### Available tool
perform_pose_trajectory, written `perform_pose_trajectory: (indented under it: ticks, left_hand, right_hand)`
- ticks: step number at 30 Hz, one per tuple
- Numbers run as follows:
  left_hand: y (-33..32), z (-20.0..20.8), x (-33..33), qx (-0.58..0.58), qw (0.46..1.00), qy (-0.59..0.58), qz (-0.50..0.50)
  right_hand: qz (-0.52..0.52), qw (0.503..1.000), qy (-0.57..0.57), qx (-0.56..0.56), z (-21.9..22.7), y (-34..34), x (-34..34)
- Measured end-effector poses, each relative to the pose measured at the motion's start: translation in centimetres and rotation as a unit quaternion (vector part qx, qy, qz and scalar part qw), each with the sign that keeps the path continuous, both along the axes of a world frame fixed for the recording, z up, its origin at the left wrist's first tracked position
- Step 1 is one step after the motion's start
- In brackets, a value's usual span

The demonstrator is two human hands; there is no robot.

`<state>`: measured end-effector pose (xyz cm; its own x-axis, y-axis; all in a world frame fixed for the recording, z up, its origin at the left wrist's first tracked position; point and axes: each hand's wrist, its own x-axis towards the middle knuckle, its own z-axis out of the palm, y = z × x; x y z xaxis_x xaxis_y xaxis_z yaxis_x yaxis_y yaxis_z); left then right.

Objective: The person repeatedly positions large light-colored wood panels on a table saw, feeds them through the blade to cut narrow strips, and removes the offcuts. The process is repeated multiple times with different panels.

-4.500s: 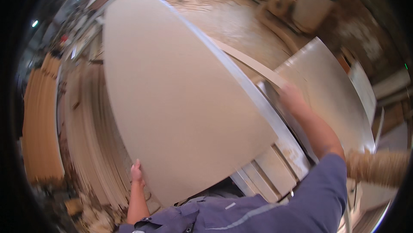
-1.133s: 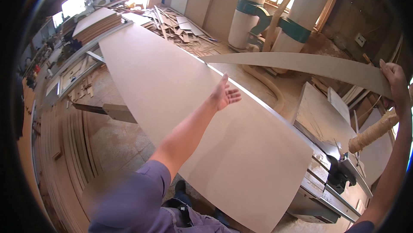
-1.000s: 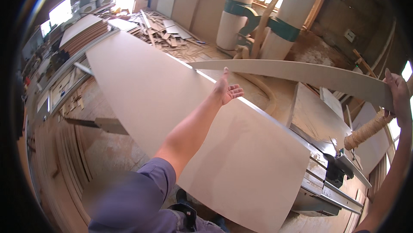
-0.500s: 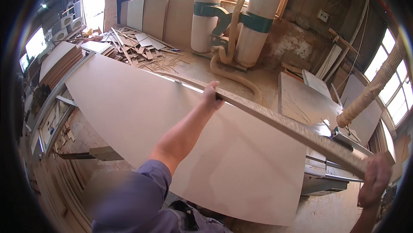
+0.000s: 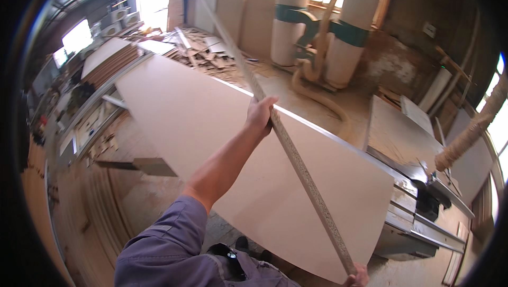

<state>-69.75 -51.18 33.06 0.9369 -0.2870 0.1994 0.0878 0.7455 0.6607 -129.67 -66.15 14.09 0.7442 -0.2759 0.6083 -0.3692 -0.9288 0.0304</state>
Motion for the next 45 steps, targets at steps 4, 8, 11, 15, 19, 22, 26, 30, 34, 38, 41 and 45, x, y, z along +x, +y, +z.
perform_pose_trajectory:
  ticks: [4,8,11,15,19,22,26,30,34,38,41,45]
  left_hand:
    - [7.2,3.7,-0.9,0.093,0.982,-0.076,0.148]
    - [17.0,5.8,-1.8,0.162,0.93,-0.122,0.308]
    - [25.9,7.2,-5.2,0.236,0.882,-0.134,0.386]
    - [38.1,4.1,-10.4,0.34,0.776,-0.141,0.513]
    - [51.6,-3.5,-20.3,0.418,0.677,-0.111,0.596]
    - [58.7,-10.1,-30.7,0.464,0.618,-0.028,0.634]
    - [64.5,-17.1,-46.0,0.446,0.607,0.012,0.657]
    - [64.9,-20.8,-57.2,0.463,0.586,0.124,0.653]
    - [63.6,-22.8,-65.3,0.516,0.512,0.192,0.659]
    - [60.8,-24.5,-70.1,0.465,0.536,0.346,0.614]
    - [58.1,-26.5,-72.1,0.473,0.503,0.433,0.58]
    - [56.9,-27.2,-72.3,0.467,0.496,0.523,0.512]
  right_hand:
    - [0.118,0.906,-0.027,0.405,-4.2,2.5,7.7]
    - [0.196,0.879,0.216,0.377,-6.6,7.7,15.3]
    - [0.258,0.804,0.398,0.358,-2.9,13.7,20.8]
    - [0.449,0.754,0.419,0.234,-3.9,19.3,25.1]
    - [0.531,0.709,0.414,0.21,-1.5,25.9,27.8]
    - [0.561,0.676,0.435,0.198,0.0,31.5,29.4]
    - [0.606,0.621,0.459,0.192,1.1,42.9,30.1]
    - [0.658,0.489,0.512,0.256,2.3,56.8,27.8]
    - [0.648,0.31,0.603,0.346,2.5,71.7,22.3]
    - [0.598,0.223,0.644,0.422,-0.1,82.4,15.2]
    - [0.496,0.158,0.682,0.513,-3.9,88.0,11.0]
    - [0.354,0.238,0.735,0.526,-10.2,91.0,9.1]
